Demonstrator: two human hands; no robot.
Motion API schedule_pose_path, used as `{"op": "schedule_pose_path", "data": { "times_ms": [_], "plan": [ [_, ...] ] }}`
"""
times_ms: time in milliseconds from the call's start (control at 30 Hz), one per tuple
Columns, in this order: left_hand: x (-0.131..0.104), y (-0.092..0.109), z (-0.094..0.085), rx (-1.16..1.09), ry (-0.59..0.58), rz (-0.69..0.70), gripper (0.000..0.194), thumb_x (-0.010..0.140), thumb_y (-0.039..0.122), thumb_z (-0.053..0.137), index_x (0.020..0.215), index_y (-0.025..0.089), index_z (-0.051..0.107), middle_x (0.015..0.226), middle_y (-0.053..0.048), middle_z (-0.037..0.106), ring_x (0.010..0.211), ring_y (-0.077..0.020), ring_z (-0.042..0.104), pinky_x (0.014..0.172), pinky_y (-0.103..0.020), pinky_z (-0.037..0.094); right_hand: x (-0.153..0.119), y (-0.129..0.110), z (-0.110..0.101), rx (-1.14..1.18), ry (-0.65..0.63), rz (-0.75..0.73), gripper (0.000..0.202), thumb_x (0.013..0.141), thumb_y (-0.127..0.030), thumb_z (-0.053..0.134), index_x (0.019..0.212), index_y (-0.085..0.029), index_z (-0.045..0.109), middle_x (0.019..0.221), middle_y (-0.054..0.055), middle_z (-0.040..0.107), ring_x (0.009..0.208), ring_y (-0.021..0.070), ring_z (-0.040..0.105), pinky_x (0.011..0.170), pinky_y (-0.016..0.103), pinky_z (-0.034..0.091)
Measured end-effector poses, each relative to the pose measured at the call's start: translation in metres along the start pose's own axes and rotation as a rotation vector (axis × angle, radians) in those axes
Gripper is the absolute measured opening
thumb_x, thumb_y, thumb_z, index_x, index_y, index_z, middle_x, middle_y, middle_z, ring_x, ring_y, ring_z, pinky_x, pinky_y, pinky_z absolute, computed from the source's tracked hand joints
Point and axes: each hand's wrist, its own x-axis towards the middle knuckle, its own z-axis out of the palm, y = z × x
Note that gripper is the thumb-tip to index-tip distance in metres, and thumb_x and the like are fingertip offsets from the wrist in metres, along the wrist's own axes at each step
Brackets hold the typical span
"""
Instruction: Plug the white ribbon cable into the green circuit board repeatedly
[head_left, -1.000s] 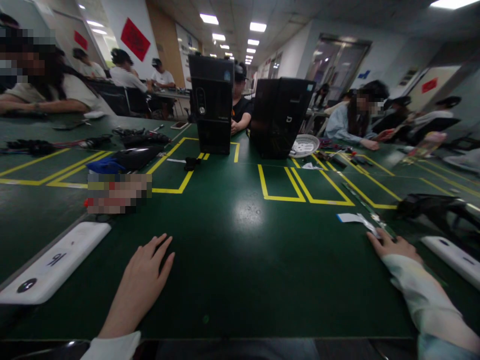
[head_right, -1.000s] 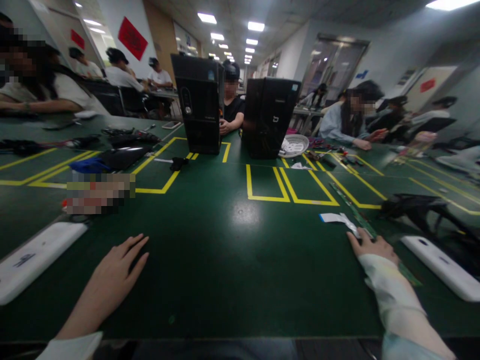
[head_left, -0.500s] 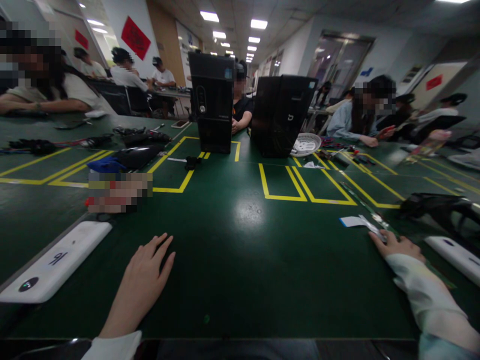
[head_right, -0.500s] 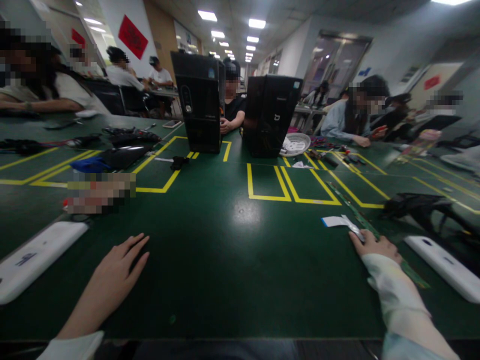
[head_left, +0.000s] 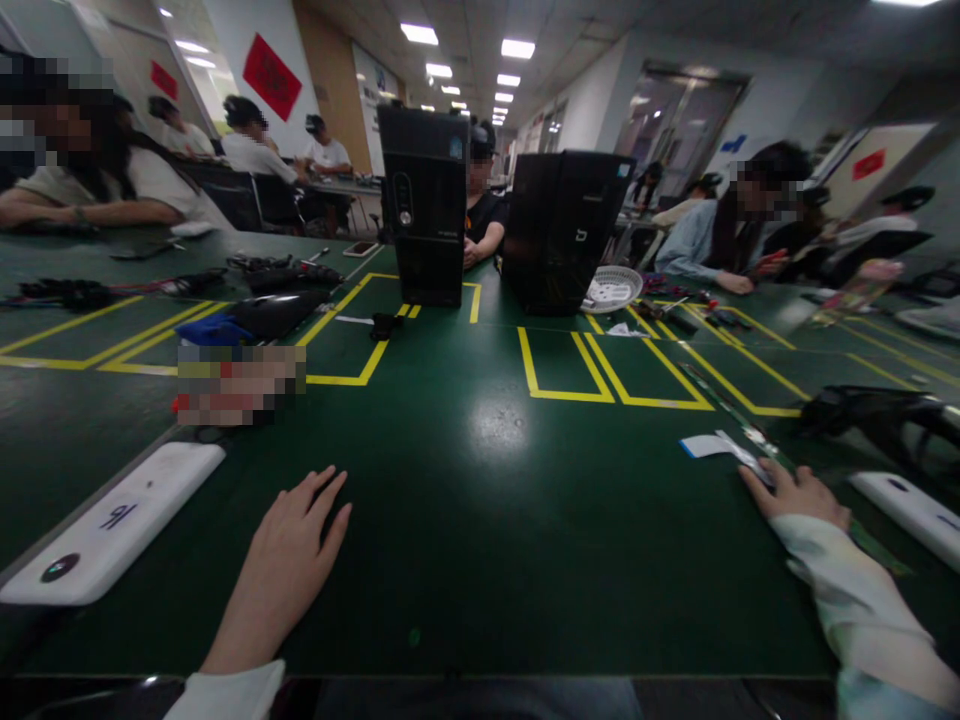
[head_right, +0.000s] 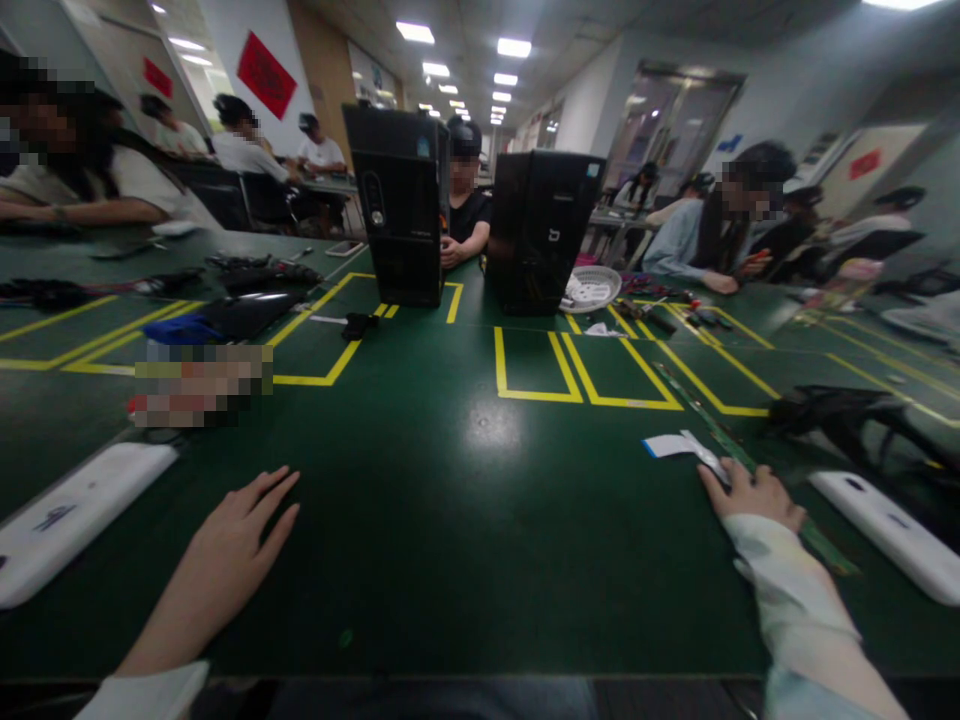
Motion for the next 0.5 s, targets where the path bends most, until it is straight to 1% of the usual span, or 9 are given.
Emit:
{"op": "schedule_pose_path", "data": {
  "times_ms": [67, 133, 200, 267, 367, 433, 500],
  "plan": [
    [0.000, 0.000, 0.000, -0.005, 0.000, -0.003, 0.056, 0.093, 0.044, 0.033, 0.133, 0.011, 0.054, 0.138, -0.017, 0.054, 0.128, -0.0343, 0.050, 0.107, -0.054, 0.038, -0.001, -0.003, 0.001, -0.017, 0.036, -0.037, 0.077, 0.089, -0.067, 0.027, 0.133, -0.012, 0.057, 0.140, 0.031, 0.040, 0.129, 0.0471, 0.038, 0.090, 0.064, 0.034],
    [0.001, 0.001, -0.001, -0.009, 0.003, -0.013, 0.055, 0.093, 0.044, 0.033, 0.133, 0.012, 0.055, 0.138, -0.017, 0.055, 0.127, -0.0337, 0.050, 0.107, -0.054, 0.038, 0.000, -0.011, 0.002, -0.034, 0.074, -0.105, 0.072, 0.091, -0.061, 0.029, 0.131, -0.009, 0.058, 0.144, 0.029, 0.038, 0.134, 0.0456, 0.032, 0.097, 0.062, 0.032],
    [0.001, 0.003, -0.002, -0.016, 0.009, -0.017, 0.055, 0.093, 0.044, 0.033, 0.132, 0.013, 0.055, 0.137, -0.017, 0.055, 0.127, -0.0338, 0.051, 0.107, -0.054, 0.038, 0.001, -0.023, 0.005, -0.026, 0.101, -0.255, 0.064, 0.092, -0.053, 0.034, 0.127, -0.005, 0.060, 0.139, 0.028, 0.045, 0.133, 0.0424, 0.036, 0.102, 0.056, 0.033],
    [0.001, 0.004, -0.002, -0.027, 0.015, -0.016, 0.056, 0.093, 0.044, 0.032, 0.131, 0.011, 0.056, 0.137, -0.017, 0.055, 0.127, -0.0344, 0.051, 0.106, -0.054, 0.038, 0.002, -0.041, 0.010, -0.004, 0.110, -0.422, 0.058, 0.091, -0.047, 0.038, 0.124, -0.006, 0.062, 0.132, 0.024, 0.053, 0.131, 0.0378, 0.041, 0.106, 0.050, 0.034],
    [0.001, 0.004, -0.002, -0.032, 0.015, -0.021, 0.056, 0.093, 0.044, 0.032, 0.131, 0.011, 0.055, 0.138, -0.018, 0.054, 0.127, -0.0348, 0.050, 0.106, -0.055, 0.038, -0.006, -0.081, 0.017, 0.068, 0.118, -0.621, 0.054, 0.092, -0.047, 0.037, 0.122, -0.011, 0.063, 0.128, 0.015, 0.059, 0.130, 0.0324, 0.044, 0.108, 0.047, 0.036],
    [0.001, 0.003, -0.001, -0.025, 0.007, -0.025, 0.056, 0.093, 0.044, 0.032, 0.132, 0.011, 0.055, 0.139, -0.017, 0.054, 0.128, -0.0344, 0.049, 0.107, -0.054, 0.038, -0.017, -0.116, 0.019, 0.189, 0.150, -0.794, 0.053, 0.094, -0.048, 0.034, 0.119, -0.012, 0.064, 0.124, 0.016, 0.060, 0.125, 0.0318, 0.049, 0.105, 0.049, 0.041],
    [0.001, 0.003, -0.001, -0.015, -0.006, -0.021, 0.056, 0.093, 0.044, 0.032, 0.133, 0.011, 0.054, 0.139, -0.017, 0.053, 0.128, -0.0342, 0.049, 0.107, -0.054, 0.037, -0.033, -0.155, 0.017, 0.299, 0.152, -0.953, 0.052, 0.097, -0.048, 0.031, 0.121, -0.014, 0.063, 0.124, 0.016, 0.059, 0.119, 0.0295, 0.054, 0.101, 0.049, 0.045]
  ]
}}
